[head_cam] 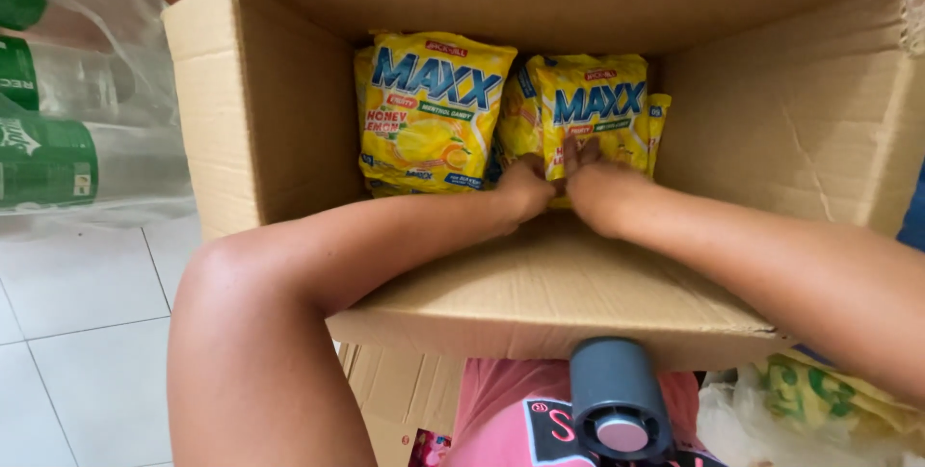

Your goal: Restocking snack items from a cardboard box onto store shelves.

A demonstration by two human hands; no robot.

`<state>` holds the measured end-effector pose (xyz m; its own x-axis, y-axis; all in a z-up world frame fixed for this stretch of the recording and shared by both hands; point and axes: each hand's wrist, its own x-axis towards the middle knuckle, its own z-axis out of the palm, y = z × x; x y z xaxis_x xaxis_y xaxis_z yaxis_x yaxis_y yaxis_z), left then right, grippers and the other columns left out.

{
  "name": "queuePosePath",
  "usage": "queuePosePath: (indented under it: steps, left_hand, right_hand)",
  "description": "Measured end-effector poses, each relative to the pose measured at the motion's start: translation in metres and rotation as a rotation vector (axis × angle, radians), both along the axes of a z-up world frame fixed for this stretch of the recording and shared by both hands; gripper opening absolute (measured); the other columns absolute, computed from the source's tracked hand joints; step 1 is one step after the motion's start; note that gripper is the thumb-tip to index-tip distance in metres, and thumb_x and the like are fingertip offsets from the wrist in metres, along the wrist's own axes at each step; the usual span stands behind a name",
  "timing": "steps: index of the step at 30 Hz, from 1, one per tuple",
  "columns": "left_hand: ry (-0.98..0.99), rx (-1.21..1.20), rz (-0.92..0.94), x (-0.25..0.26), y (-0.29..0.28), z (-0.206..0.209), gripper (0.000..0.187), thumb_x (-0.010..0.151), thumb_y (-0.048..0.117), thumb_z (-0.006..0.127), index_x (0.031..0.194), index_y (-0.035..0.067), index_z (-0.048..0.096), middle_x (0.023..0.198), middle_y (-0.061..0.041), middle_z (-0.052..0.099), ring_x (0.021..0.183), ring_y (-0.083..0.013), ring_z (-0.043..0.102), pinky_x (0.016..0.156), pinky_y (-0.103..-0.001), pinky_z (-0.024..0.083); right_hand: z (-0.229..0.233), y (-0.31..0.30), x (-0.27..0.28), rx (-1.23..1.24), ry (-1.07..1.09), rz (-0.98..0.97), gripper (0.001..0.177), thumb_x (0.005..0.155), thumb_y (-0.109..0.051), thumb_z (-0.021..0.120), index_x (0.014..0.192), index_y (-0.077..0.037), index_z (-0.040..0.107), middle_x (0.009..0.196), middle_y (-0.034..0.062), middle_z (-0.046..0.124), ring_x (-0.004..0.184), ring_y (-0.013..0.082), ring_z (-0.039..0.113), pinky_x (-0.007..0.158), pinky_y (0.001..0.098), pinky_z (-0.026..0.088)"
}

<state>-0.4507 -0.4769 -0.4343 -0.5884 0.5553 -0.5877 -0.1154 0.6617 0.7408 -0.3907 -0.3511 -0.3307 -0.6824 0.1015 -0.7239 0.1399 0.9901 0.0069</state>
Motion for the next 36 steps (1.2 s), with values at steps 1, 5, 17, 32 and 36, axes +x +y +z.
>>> queuePosePath:
  steps: [1, 5, 17, 32, 36]
  left_hand:
    - [0.001, 0.001, 0.004, -0.001, 0.000, 0.000, 0.045, 0.077, 0.025, 0.083, 0.112, 0.000, 0.070, 0.106, -0.021, 0.075, 0.091, -0.0319, 0.072, 0.080, -0.040, 0.056]
    - [-0.396, 0.092, 0.159, -0.009, -0.002, -0.002, 0.024, 0.088, 0.015, 0.074, 0.102, -0.001, 0.062, 0.089, -0.019, 0.071, 0.065, -0.0262, 0.071, 0.052, -0.035, 0.057]
    - [-0.838, 0.251, 0.250, -0.041, -0.016, 0.128, 0.028, 0.097, 0.013, 0.061, 0.123, 0.002, 0.058, 0.100, -0.013, 0.070, 0.073, -0.0238, 0.072, 0.063, -0.033, 0.061]
    - [-0.532, 0.512, 0.061, -0.023, -0.075, 0.300, 0.047, 0.092, 0.007, 0.069, 0.136, 0.002, 0.052, 0.127, -0.009, 0.068, 0.112, -0.0158, 0.067, 0.096, -0.033, 0.057]
    - [-0.460, 0.643, 0.108, 0.002, -0.062, 0.329, 0.049, 0.092, 0.002, 0.071, 0.137, -0.002, 0.051, 0.127, -0.012, 0.068, 0.114, -0.0172, 0.066, 0.100, -0.036, 0.055]
  right_hand:
    - [0.006, -0.003, -0.003, 0.001, 0.001, 0.004, 0.074, 0.097, -0.008, 0.046, 0.162, 0.002, 0.013, 0.158, 0.0392, 0.026, 0.124, 0.0459, 0.059, 0.100, 0.0467, 0.053]
    - [0.034, -0.010, -0.014, -0.174, -0.025, -0.118, 0.083, 0.091, -0.004, 0.052, 0.161, 0.002, 0.007, 0.161, 0.0333, 0.021, 0.130, 0.0448, 0.054, 0.104, 0.0466, 0.050]
    - [0.120, 0.015, 0.001, -0.001, 0.209, -0.081, 0.054, 0.091, -0.008, 0.057, 0.143, 0.001, 0.047, 0.115, 0.0238, 0.070, 0.101, 0.0386, 0.071, 0.082, 0.0484, 0.059]
    - [0.216, 0.015, 0.072, -0.100, 1.029, 0.247, 0.057, 0.082, -0.012, 0.059, 0.137, -0.001, 0.059, 0.128, 0.0182, 0.068, 0.115, 0.0349, 0.067, 0.090, 0.0414, 0.057]
    - [0.238, 0.018, 0.094, 0.089, 1.159, 0.315, 0.056, 0.082, -0.013, 0.059, 0.136, -0.003, 0.061, 0.129, 0.0191, 0.068, 0.120, 0.0364, 0.065, 0.092, 0.0421, 0.056]
